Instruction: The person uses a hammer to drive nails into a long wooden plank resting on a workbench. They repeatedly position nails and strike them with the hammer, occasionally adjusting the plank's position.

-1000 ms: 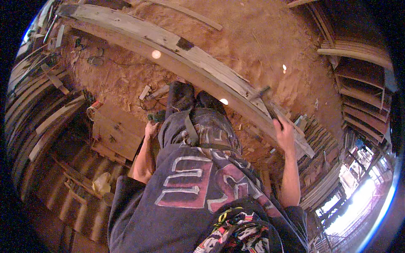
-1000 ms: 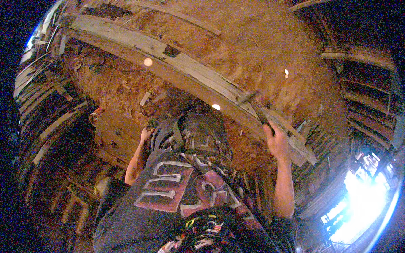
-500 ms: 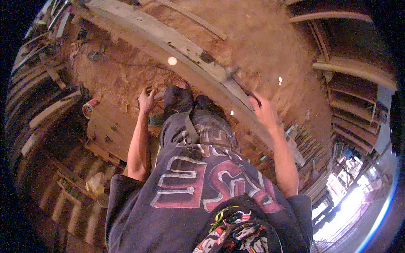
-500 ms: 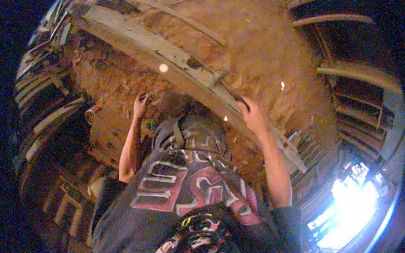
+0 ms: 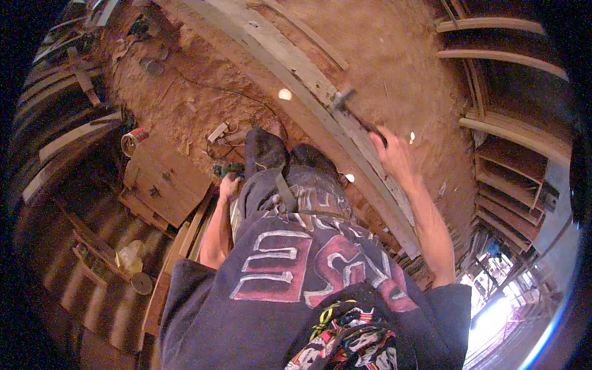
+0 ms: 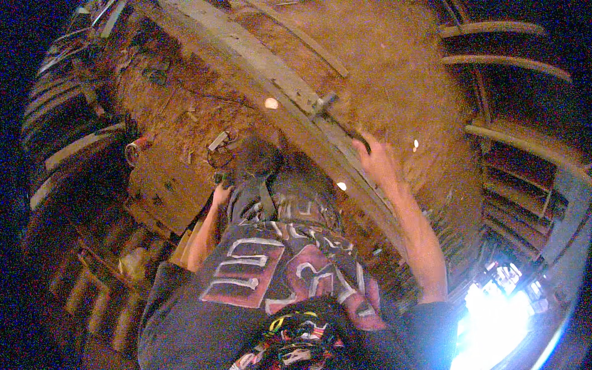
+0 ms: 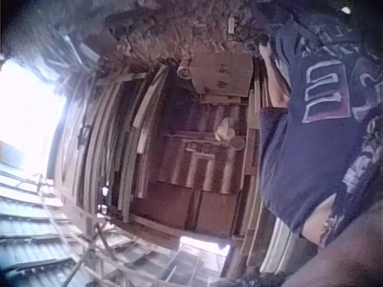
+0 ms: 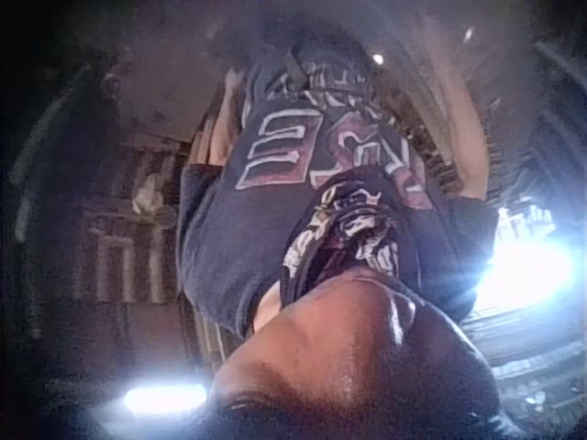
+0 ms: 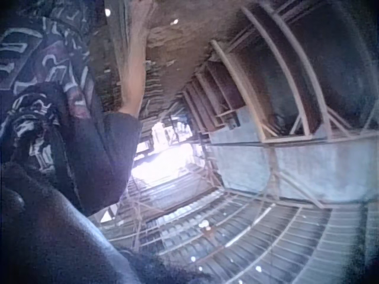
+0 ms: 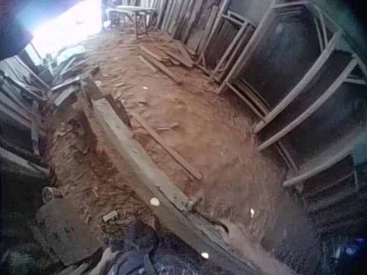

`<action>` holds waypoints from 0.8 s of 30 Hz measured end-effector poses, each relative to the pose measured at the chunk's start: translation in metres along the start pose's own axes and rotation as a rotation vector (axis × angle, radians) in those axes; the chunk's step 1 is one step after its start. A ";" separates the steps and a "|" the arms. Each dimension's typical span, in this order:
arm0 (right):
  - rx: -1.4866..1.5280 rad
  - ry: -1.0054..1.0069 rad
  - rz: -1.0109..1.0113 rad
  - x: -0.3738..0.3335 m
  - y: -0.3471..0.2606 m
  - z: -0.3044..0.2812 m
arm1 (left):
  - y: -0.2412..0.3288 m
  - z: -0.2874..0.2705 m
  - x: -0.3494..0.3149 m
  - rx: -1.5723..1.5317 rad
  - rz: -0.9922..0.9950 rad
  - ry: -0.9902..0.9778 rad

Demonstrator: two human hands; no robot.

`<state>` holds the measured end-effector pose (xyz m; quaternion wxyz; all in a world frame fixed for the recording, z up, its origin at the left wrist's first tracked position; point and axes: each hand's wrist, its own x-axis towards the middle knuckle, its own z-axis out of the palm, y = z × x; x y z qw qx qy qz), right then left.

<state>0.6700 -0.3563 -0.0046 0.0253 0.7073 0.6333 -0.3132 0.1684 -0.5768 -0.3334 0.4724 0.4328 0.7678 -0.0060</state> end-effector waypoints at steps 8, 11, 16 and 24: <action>-0.232 -0.019 -0.167 0.108 -0.112 -0.053 | 0.130 -0.079 0.086 -0.234 0.167 0.175; -0.128 0.038 -0.195 0.104 -0.075 -0.026 | 0.176 -0.107 0.075 -0.325 0.165 0.170; 0.001 -0.138 -0.047 0.008 -0.020 -0.019 | 0.102 -0.079 0.039 -0.366 0.108 0.305; 0.075 -0.064 -0.044 -0.096 0.039 -0.024 | -0.011 0.003 -0.144 -0.166 -0.301 -0.075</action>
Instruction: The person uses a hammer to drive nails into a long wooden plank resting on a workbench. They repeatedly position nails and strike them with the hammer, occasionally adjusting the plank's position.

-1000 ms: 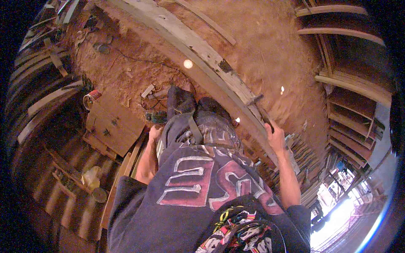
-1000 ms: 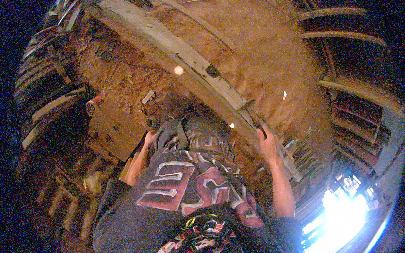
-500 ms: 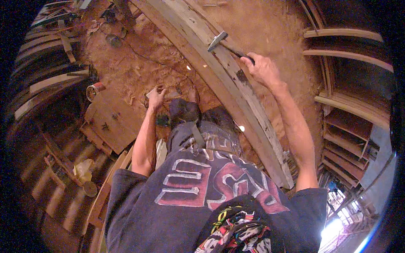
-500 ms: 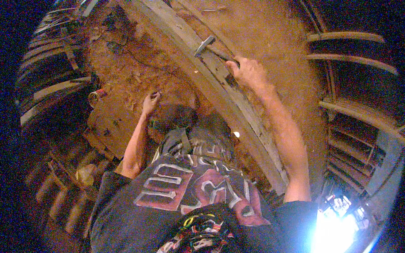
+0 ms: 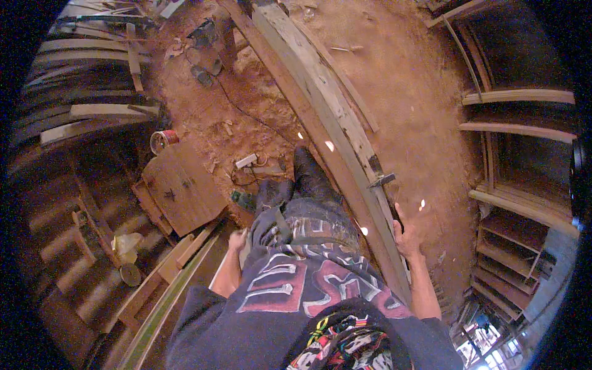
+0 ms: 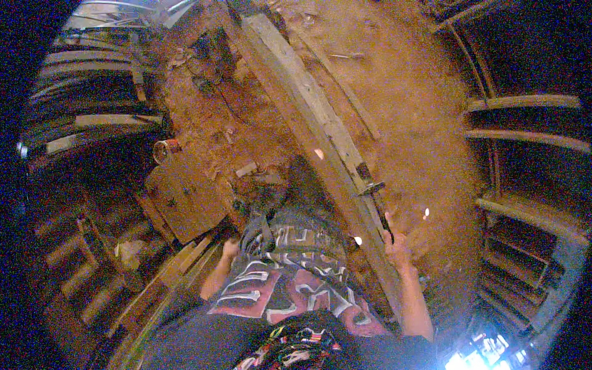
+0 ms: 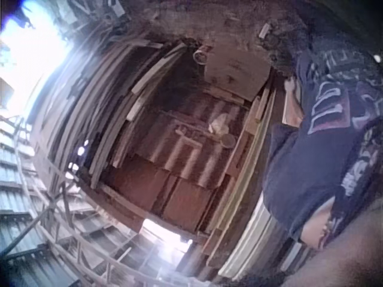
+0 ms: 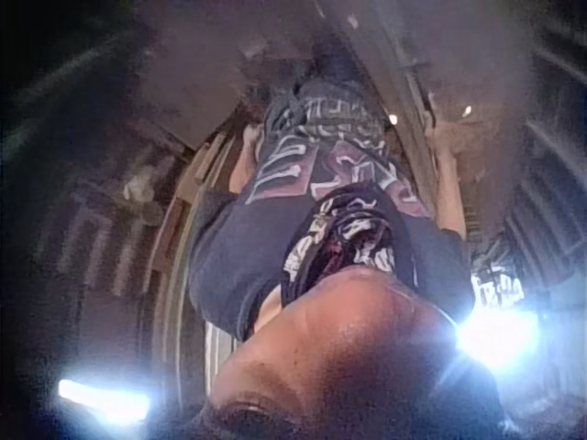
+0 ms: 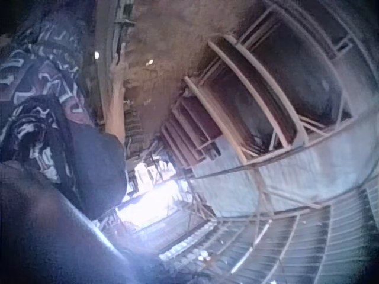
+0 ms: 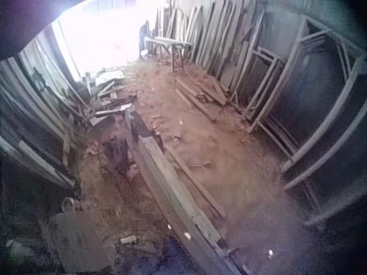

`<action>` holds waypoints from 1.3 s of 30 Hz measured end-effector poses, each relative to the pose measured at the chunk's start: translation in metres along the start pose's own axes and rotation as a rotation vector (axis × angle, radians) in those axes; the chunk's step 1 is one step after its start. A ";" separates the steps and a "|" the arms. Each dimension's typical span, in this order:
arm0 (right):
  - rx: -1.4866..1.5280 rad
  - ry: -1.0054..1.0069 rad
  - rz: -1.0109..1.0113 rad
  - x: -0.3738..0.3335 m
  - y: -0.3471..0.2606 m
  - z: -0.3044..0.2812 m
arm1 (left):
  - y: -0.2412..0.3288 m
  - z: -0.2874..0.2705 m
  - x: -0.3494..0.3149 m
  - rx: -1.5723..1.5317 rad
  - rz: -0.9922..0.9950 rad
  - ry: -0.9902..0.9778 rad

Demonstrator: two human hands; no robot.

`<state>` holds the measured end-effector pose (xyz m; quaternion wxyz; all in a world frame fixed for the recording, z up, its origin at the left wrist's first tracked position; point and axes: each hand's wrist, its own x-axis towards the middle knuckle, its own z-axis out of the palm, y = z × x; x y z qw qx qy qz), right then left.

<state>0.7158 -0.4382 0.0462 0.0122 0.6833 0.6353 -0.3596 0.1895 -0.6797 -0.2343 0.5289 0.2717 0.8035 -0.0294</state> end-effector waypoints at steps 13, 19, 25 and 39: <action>-0.067 -0.105 -0.152 0.161 -0.086 -0.024 | 0.133 -0.006 0.056 -0.264 0.274 0.292; -0.150 -0.147 -0.261 0.204 -0.126 -0.064 | 0.203 -0.067 0.054 -0.452 0.314 0.292; -0.229 -0.277 -0.214 0.190 -0.130 -0.090 | 0.137 -0.053 0.069 -0.389 0.186 0.260; 0.155 0.435 -0.395 0.127 -0.126 -0.045 | 0.121 0.000 0.044 -0.568 0.120 0.160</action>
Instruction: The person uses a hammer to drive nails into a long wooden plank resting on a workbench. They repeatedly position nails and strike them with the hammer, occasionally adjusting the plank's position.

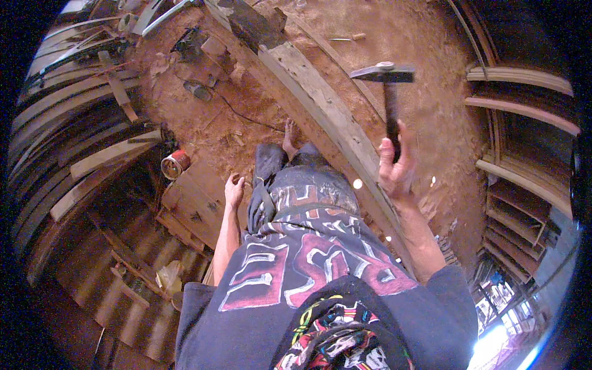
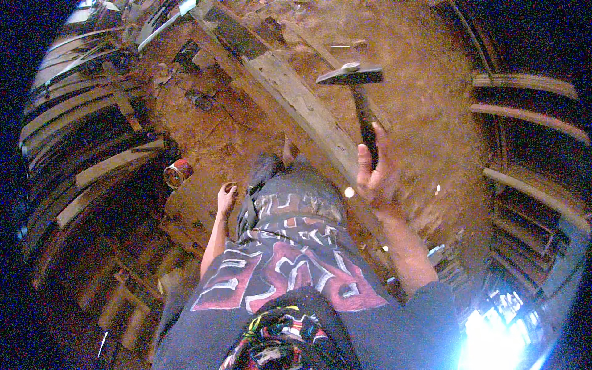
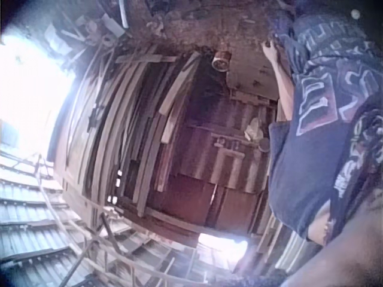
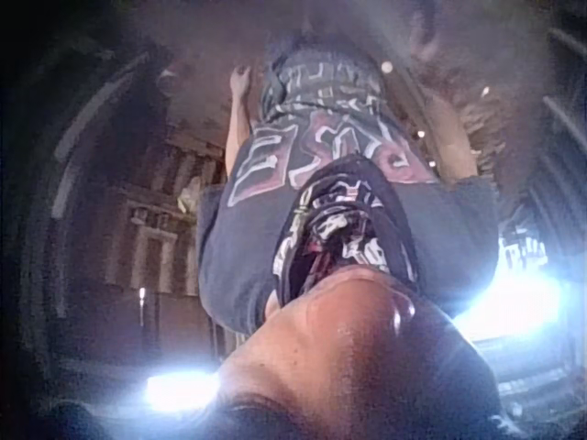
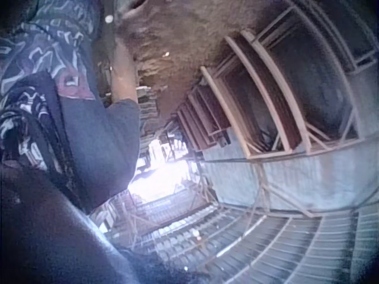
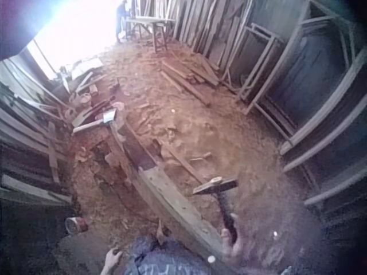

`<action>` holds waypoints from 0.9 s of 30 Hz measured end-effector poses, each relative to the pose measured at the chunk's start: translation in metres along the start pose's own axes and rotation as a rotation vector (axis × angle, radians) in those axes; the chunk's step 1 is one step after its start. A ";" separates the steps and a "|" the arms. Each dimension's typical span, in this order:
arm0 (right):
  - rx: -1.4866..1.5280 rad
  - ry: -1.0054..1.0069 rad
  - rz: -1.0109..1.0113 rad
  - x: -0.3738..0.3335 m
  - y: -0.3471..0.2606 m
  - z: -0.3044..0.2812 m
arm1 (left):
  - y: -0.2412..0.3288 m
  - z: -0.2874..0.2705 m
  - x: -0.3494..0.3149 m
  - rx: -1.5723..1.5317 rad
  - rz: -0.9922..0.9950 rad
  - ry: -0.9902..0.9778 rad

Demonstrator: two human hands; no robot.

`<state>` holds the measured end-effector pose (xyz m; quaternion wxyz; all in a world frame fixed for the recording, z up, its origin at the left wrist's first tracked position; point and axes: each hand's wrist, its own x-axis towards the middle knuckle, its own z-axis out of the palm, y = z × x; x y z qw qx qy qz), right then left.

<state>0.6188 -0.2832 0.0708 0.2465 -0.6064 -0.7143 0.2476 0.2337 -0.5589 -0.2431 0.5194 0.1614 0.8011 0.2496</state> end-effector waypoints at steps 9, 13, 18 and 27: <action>-0.145 -0.029 0.114 -0.011 0.009 0.010 | 0.031 -0.006 0.011 0.005 0.039 0.034; -0.200 -0.079 0.065 -0.016 0.016 0.024 | 0.051 -0.011 0.002 0.099 0.001 0.026; -0.068 -0.179 0.236 0.004 -0.014 -0.003 | 0.053 -0.007 0.004 0.032 0.018 0.006; -0.108 -0.271 0.283 0.010 -0.015 -0.007 | 0.045 0.012 0.010 0.103 0.062 -0.034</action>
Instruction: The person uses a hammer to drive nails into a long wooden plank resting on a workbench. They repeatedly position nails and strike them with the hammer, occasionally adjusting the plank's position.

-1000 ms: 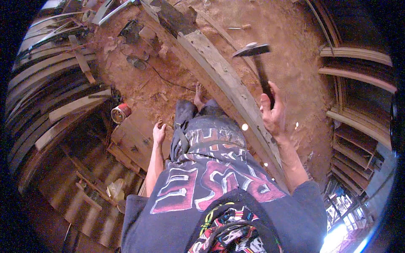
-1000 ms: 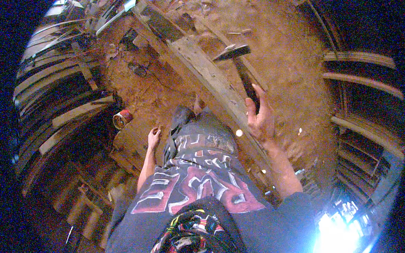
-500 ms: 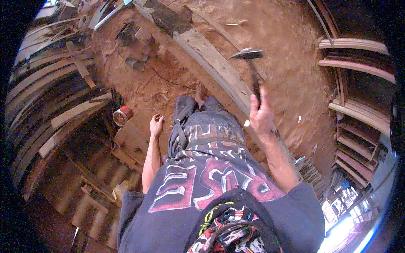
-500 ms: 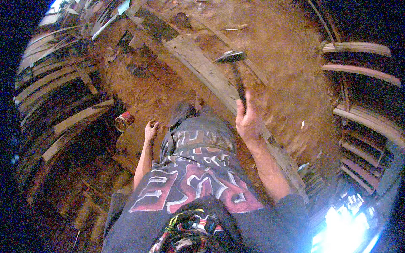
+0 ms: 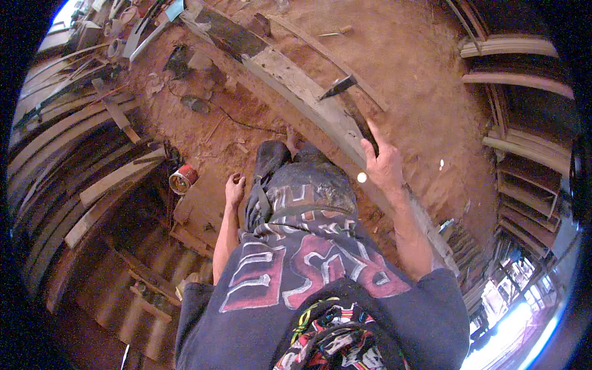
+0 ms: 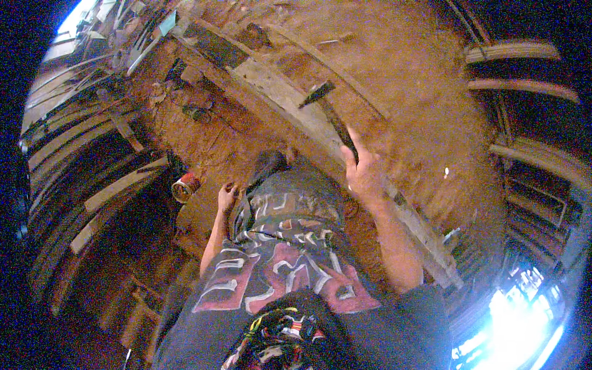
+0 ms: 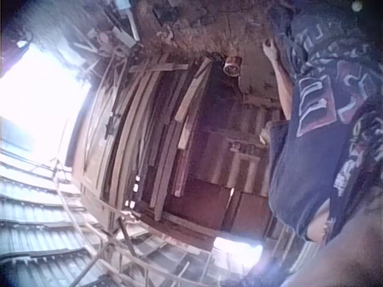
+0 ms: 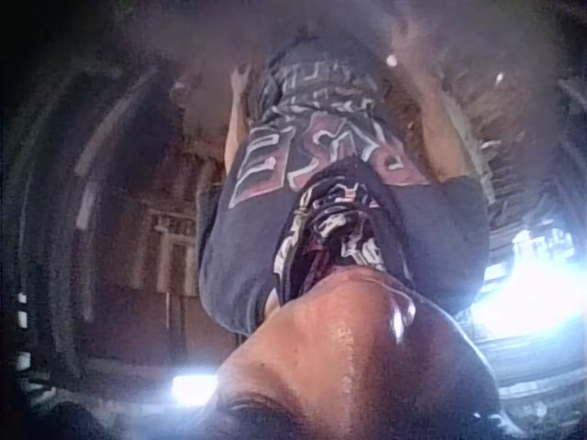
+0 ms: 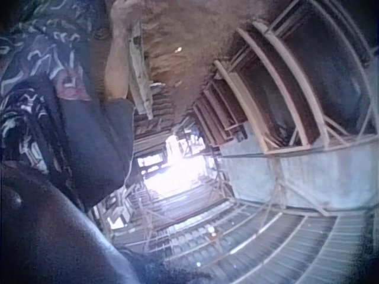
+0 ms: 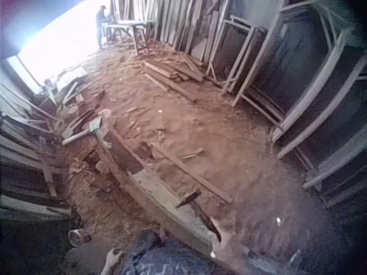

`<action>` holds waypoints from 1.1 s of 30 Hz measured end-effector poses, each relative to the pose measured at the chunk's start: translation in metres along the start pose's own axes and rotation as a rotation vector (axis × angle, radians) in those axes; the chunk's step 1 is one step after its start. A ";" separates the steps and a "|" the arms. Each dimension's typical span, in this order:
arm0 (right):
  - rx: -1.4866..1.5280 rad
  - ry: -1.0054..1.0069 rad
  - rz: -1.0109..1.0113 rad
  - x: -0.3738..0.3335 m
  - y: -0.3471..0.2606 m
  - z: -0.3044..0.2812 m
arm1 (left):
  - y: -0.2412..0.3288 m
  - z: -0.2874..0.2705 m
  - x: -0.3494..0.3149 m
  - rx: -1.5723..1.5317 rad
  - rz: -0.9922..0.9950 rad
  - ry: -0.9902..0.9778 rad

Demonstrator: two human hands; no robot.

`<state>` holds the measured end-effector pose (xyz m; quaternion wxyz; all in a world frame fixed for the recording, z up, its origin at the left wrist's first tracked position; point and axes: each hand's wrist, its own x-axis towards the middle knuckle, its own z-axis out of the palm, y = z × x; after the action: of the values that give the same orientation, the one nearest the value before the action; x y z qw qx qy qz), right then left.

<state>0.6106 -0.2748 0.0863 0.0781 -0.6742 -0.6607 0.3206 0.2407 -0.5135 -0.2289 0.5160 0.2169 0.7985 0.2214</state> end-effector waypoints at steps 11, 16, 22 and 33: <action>0.072 -0.246 0.060 -0.003 0.035 -0.013 | -0.005 -0.015 0.015 0.004 -0.073 -0.028; 0.005 -0.311 0.089 -0.026 0.072 -0.043 | -0.017 -0.016 0.012 0.072 -0.005 0.021; -0.043 -0.297 0.076 0.002 0.041 -0.020 | -0.012 -0.019 -0.003 0.208 0.027 0.021; 0.024 -0.201 0.025 0.042 -0.042 -0.001 | 0.051 -0.055 0.056 0.281 0.051 -0.067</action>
<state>0.5721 -0.2299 0.0955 0.0156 -0.6460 -0.6528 0.3954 0.1757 -0.4476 -0.2200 0.5011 0.3145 0.7982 0.1132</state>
